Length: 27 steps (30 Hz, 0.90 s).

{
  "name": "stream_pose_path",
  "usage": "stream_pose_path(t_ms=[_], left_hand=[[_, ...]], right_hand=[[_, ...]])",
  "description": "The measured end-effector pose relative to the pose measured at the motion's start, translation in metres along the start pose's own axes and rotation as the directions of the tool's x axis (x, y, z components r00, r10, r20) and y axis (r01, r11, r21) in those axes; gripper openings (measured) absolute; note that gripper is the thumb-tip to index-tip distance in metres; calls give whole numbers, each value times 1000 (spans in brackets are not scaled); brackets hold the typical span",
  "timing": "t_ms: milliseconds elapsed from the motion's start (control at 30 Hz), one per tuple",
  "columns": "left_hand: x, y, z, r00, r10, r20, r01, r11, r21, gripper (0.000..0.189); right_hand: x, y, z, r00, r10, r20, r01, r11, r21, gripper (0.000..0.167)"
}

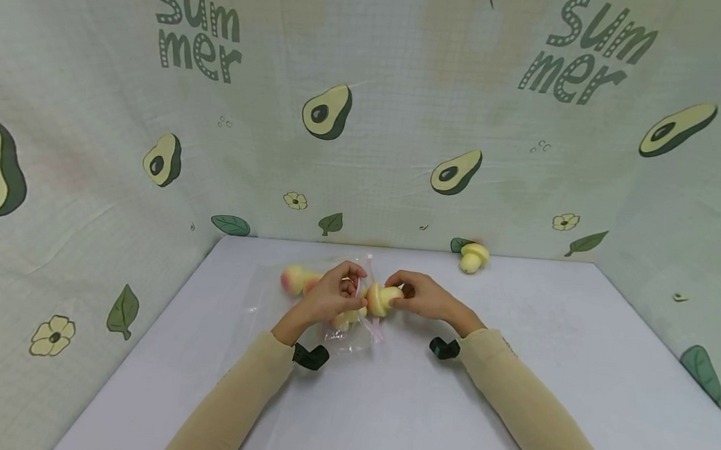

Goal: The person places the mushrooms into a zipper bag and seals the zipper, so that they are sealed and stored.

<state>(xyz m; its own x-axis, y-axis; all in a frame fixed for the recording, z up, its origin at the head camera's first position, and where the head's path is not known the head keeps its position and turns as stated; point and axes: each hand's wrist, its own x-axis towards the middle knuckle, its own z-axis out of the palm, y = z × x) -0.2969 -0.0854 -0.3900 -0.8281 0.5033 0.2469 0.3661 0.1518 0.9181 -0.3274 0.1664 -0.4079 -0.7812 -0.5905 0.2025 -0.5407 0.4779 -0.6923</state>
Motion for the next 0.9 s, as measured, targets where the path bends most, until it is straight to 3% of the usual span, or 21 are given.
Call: stream_pose_path(t_ms=[100, 333, 600, 900], left_hand=[[0, 0, 0, 1000, -2, -1, 2, 1000, 2, 44], [-9, 32, 1, 999, -24, 31, 24, 1000, -20, 40], [-8, 31, 1, 1000, -10, 23, 11, 999, -32, 39], [-8, 31, 1, 1000, -11, 24, 12, 999, -38, 39]], right_hand=[[0, -1, 2, 1000, 8, 18, -9, 1000, 21, 26], [0, -3, 5, 998, -2, 62, -2, 997, 74, 29], [2, -2, 9, 994, -2, 109, -7, 997, 81, 28], [1, -2, 9, 994, -11, 111, -1, 995, 104, 34]])
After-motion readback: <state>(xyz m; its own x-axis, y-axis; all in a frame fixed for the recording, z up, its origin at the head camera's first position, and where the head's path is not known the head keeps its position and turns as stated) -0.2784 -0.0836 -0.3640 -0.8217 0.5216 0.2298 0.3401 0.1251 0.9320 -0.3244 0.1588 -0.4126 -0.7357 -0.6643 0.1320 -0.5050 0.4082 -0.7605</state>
